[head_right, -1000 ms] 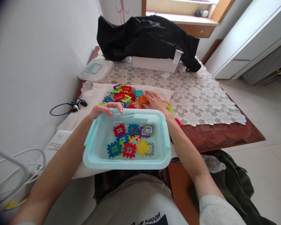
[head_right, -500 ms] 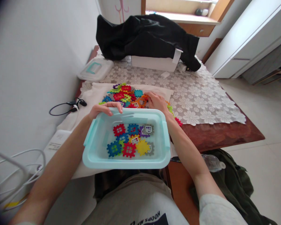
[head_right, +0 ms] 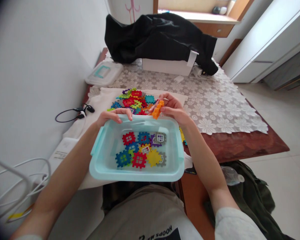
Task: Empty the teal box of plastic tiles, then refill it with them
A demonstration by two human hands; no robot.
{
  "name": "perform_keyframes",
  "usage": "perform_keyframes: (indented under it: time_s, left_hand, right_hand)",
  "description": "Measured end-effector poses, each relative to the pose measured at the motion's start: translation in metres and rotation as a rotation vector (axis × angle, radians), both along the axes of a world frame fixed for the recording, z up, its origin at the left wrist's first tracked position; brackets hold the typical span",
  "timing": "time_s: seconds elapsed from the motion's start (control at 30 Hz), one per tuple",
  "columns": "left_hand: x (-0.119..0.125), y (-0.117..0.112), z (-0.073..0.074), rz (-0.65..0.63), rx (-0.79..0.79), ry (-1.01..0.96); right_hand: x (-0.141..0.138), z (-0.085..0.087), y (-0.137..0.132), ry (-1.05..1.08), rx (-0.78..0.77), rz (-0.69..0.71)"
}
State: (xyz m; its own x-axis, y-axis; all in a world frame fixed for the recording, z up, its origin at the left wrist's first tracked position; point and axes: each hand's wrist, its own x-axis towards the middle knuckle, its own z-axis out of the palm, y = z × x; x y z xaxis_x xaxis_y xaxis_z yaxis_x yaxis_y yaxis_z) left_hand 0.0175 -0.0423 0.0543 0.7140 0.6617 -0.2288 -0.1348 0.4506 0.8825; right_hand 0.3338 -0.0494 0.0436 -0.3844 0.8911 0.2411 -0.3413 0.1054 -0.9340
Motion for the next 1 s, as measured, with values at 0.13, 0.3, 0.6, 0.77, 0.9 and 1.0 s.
perform_keyframes:
  time_s: [0.13, 0.3, 0.6, 0.77, 0.9, 1.0]
  left_hand:
    - [-0.007, 0.003, -0.007, 0.033, 0.042, 0.025]
    - [-0.010, 0.005, -0.011, 0.044, 0.025, 0.029]
    - [-0.009, 0.001, -0.010, 0.064, 0.003, 0.033]
    - [-0.008, -0.001, -0.008, 0.093, -0.002, -0.029]
    - [-0.008, 0.000, -0.008, 0.083, -0.006, -0.009]
    - [-0.006, 0.001, -0.006, 0.055, 0.000, 0.027]
  right_hand:
    - [0.003, 0.000, -0.001, -0.033, 0.017, 0.127]
    - [0.013, 0.002, 0.005, -0.101, 0.162, 0.326]
    - [0.000, -0.013, 0.013, -0.206, 0.170, -0.137]
    - [-0.006, -0.047, 0.034, -0.967, 0.406, -0.423]
    - [-0.006, -0.064, 0.041, -1.283, 0.378, -0.305]
    - [-0.002, -0.066, 0.045, -1.220, 0.462, -0.266]
